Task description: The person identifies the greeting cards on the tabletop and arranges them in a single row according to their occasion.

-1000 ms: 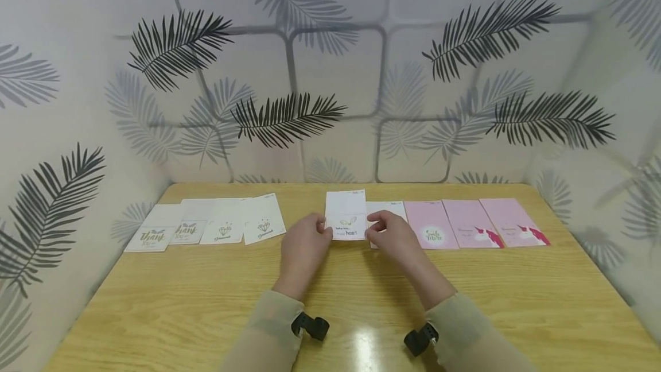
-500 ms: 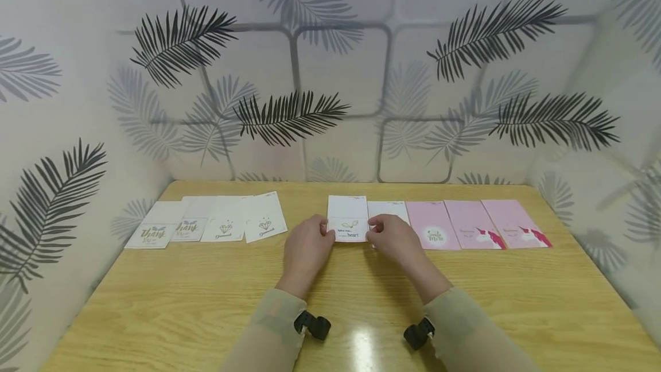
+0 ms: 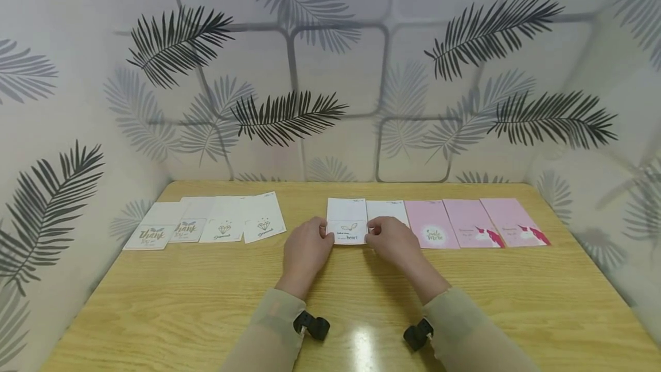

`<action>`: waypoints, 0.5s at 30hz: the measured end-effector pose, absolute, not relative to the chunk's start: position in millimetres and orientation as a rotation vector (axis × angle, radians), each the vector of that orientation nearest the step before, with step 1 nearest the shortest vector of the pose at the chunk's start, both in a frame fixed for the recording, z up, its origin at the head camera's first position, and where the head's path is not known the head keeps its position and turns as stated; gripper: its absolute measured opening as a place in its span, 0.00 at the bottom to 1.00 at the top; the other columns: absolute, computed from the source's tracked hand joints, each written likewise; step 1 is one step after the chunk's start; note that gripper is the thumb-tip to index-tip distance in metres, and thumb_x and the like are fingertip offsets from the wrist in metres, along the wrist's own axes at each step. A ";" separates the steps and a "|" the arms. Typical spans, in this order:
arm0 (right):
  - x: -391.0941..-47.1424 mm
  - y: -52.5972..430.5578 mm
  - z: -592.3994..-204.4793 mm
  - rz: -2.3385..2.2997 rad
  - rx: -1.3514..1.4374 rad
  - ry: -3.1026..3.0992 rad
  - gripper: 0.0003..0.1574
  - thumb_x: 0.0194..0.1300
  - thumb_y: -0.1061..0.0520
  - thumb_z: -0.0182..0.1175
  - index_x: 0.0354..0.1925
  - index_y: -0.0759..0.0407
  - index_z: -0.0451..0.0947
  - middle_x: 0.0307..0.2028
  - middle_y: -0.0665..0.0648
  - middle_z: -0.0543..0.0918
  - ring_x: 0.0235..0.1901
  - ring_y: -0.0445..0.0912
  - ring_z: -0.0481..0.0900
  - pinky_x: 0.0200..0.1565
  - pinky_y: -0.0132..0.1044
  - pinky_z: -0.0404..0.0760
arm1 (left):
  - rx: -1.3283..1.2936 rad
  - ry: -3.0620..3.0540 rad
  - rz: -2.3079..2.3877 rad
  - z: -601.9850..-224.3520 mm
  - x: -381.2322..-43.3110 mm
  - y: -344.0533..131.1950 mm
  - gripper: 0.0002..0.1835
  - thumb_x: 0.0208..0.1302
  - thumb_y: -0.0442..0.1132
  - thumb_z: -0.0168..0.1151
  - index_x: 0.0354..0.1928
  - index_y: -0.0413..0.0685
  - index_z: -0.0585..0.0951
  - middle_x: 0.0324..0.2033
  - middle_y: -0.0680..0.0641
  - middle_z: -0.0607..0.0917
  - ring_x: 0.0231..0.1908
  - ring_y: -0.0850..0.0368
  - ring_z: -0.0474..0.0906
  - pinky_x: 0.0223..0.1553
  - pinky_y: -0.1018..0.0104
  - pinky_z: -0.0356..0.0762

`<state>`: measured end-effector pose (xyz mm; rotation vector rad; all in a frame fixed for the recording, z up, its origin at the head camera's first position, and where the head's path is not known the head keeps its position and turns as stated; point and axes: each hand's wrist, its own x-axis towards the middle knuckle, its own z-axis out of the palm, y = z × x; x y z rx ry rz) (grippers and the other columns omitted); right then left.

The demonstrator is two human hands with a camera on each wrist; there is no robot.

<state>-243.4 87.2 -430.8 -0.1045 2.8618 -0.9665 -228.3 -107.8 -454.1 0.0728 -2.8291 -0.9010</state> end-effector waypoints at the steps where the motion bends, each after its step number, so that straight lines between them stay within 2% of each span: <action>1: -243.4 87.0 -430.6 -0.962 -0.104 2.861 0.25 0.74 0.58 0.65 0.65 0.63 0.86 0.50 0.56 0.89 0.38 0.48 0.79 0.42 0.44 0.79 | 0.070 -2.832 -0.898 -454.4 -228.4 -107.9 0.15 0.73 0.40 0.74 0.57 0.43 0.89 0.38 0.50 0.89 0.35 0.54 0.82 0.40 0.52 0.83; 7: -242.3 86.9 -430.3 -0.931 -0.111 2.860 0.24 0.75 0.57 0.67 0.65 0.62 0.86 0.50 0.55 0.89 0.39 0.48 0.79 0.43 0.44 0.78 | 0.044 -2.855 -0.876 -456.3 -228.6 -108.5 0.18 0.73 0.40 0.74 0.61 0.43 0.88 0.38 0.50 0.89 0.34 0.54 0.82 0.39 0.53 0.82; 15: -240.1 86.7 -429.8 -0.941 -0.129 2.861 0.24 0.75 0.57 0.67 0.65 0.63 0.86 0.49 0.56 0.89 0.38 0.48 0.79 0.42 0.43 0.78 | 0.075 -2.874 -0.861 -458.2 -229.5 -106.9 0.16 0.74 0.40 0.73 0.58 0.43 0.89 0.40 0.48 0.89 0.37 0.52 0.82 0.43 0.51 0.83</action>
